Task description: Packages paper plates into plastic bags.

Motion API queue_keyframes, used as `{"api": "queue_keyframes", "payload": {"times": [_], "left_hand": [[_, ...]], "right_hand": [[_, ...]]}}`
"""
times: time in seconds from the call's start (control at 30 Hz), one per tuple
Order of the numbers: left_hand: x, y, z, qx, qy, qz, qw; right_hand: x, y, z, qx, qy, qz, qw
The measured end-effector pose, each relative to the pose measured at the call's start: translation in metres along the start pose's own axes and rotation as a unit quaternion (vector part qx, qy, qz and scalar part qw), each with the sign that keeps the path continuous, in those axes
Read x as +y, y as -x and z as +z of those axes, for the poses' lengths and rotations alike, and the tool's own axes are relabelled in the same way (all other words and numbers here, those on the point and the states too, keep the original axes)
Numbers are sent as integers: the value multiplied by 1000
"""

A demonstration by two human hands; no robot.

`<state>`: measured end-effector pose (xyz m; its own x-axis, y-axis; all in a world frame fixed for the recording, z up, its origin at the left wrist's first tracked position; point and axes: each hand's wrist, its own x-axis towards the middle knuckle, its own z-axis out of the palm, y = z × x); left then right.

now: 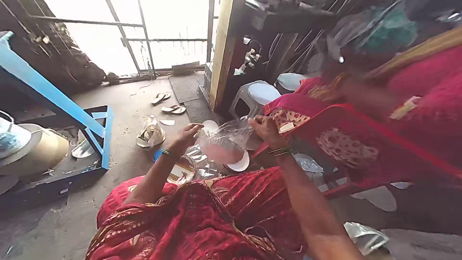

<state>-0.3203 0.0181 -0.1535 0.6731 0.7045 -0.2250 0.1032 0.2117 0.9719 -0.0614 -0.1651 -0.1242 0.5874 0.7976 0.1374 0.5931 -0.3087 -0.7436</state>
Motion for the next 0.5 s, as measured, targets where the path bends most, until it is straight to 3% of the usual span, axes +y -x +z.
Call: {"api": "queue_keyframes", "payload": {"times": [0.07,0.17,0.33,0.5], "left_hand": [[9,9,3,-40,16,19,999],[9,4,-5,-21,18,0,1000],[-2,0,9,-13,-218,-61,974],[-12,-8,14,-58,-371,36,926]], "right_hand": [[3,6,-5,23,-58,17,998],[21,-9,1,12,-201,61,978],[-8,-8,12,-43,-319,54,945],[-27,4,-8,-40,-296,-30,954]]}}
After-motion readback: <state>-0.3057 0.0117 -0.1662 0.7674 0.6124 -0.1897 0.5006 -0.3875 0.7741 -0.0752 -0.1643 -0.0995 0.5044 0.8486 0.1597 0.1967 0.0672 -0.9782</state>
